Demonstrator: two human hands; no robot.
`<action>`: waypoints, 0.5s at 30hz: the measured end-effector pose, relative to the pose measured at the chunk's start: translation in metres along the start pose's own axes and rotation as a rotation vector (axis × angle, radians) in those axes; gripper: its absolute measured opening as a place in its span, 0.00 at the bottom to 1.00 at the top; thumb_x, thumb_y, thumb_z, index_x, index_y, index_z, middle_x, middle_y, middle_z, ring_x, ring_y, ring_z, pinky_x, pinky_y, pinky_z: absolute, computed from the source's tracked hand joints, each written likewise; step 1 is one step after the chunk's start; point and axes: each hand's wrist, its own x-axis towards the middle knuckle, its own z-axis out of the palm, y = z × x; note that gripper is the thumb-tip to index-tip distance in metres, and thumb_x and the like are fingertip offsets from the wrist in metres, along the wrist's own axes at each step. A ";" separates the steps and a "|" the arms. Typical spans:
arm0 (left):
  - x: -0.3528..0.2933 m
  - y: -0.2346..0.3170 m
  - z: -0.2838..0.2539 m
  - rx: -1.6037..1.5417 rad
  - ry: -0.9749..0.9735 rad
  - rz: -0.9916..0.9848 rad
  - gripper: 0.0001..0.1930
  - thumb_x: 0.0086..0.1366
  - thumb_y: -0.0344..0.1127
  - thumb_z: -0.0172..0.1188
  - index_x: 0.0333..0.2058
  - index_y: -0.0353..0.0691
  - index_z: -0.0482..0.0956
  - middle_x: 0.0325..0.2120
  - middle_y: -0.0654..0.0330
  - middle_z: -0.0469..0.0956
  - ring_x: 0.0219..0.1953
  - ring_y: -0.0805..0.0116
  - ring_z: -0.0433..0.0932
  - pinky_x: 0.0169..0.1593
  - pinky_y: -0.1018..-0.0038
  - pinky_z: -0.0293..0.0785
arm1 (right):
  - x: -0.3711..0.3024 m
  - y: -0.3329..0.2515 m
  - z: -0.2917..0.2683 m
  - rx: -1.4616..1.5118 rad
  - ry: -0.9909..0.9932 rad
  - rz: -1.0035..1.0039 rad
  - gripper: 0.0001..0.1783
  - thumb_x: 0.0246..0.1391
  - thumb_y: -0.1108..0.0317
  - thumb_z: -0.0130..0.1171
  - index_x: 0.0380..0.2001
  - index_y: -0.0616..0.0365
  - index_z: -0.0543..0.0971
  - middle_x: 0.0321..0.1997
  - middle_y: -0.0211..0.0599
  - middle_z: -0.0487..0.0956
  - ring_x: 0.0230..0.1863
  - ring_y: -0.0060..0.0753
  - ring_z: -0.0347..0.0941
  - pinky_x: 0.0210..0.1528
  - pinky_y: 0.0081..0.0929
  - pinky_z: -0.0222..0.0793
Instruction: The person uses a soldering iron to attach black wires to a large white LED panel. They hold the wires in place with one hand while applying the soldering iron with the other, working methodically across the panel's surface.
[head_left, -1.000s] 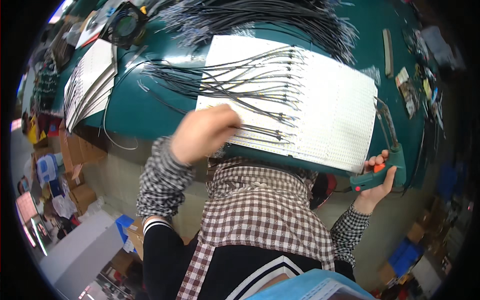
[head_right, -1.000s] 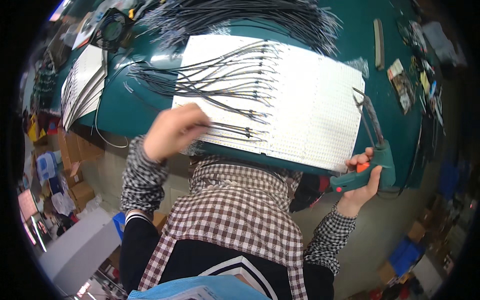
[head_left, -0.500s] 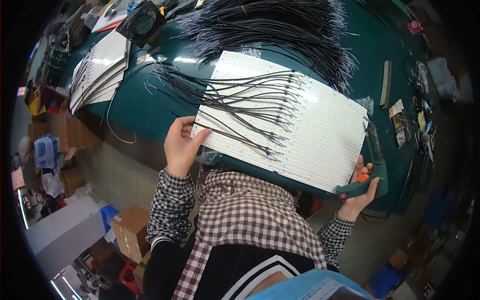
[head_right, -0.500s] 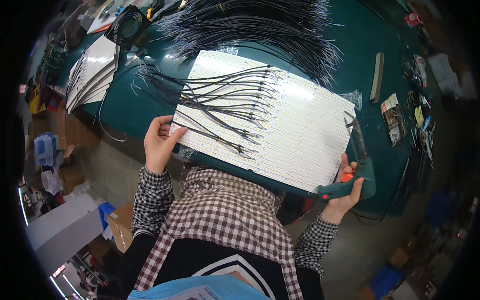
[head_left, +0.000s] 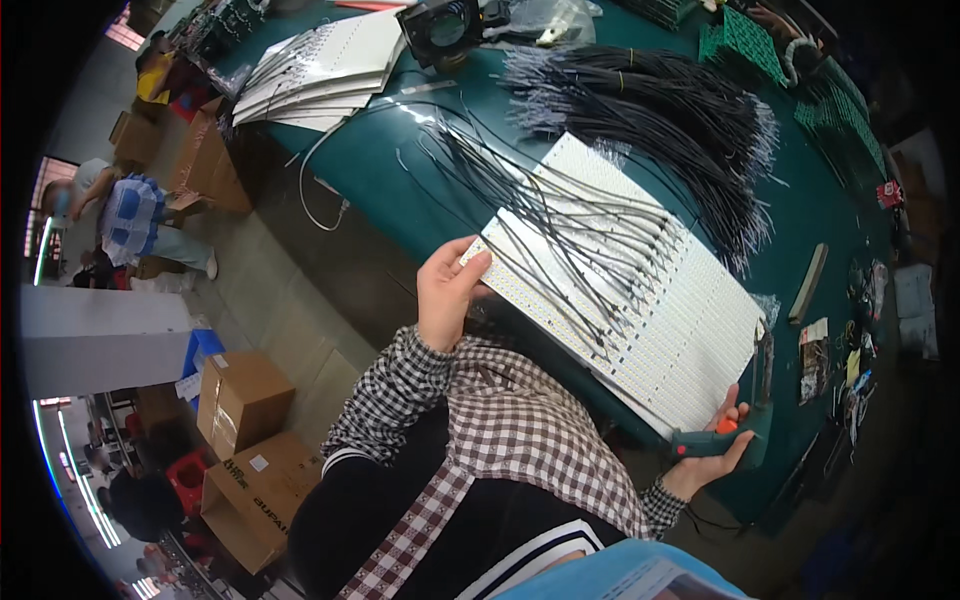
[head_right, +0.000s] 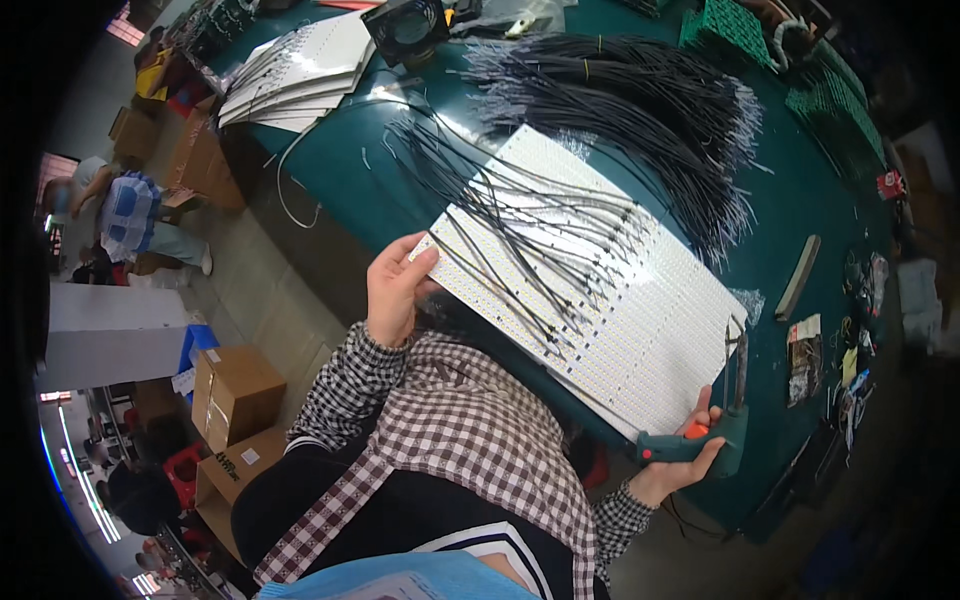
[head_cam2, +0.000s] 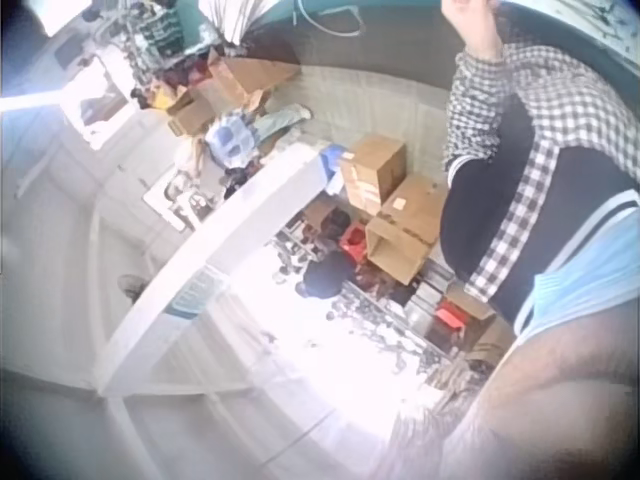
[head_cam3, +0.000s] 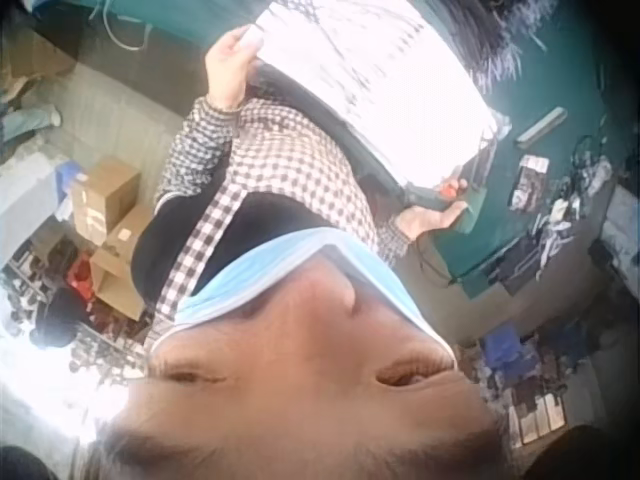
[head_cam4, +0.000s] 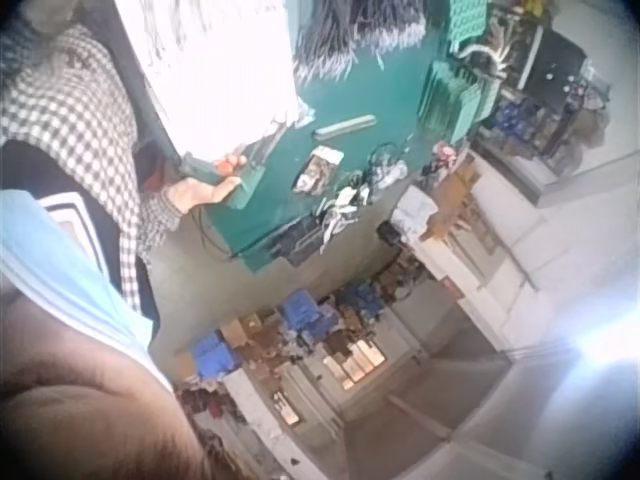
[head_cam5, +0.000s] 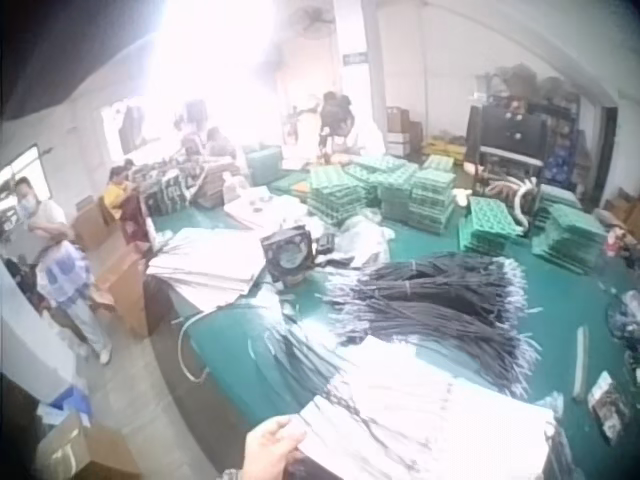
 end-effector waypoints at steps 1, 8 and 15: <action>0.001 0.002 -0.002 0.028 -0.029 0.017 0.18 0.72 0.30 0.60 0.56 0.26 0.73 0.45 0.53 0.84 0.42 0.70 0.85 0.41 0.75 0.85 | 0.003 0.001 0.001 0.032 0.004 0.020 0.25 0.69 0.54 0.55 0.54 0.69 0.73 0.48 0.37 0.80 0.49 0.31 0.78 0.82 0.52 0.43; 0.003 -0.021 0.013 0.093 -0.300 -0.123 0.18 0.71 0.31 0.61 0.57 0.32 0.74 0.49 0.57 0.82 0.47 0.67 0.84 0.50 0.69 0.83 | 0.010 0.016 -0.016 0.007 -0.019 -0.020 0.25 0.68 0.56 0.56 0.54 0.70 0.73 0.50 0.39 0.79 0.47 0.31 0.79 0.82 0.54 0.42; -0.019 -0.016 0.019 -0.524 -0.381 -0.103 0.23 0.67 0.19 0.57 0.61 0.29 0.70 0.56 0.50 0.79 0.57 0.55 0.79 0.61 0.58 0.76 | 0.009 0.014 -0.035 0.165 0.001 0.015 0.27 0.70 0.55 0.53 0.55 0.72 0.73 0.47 0.40 0.80 0.66 0.48 0.70 0.82 0.51 0.42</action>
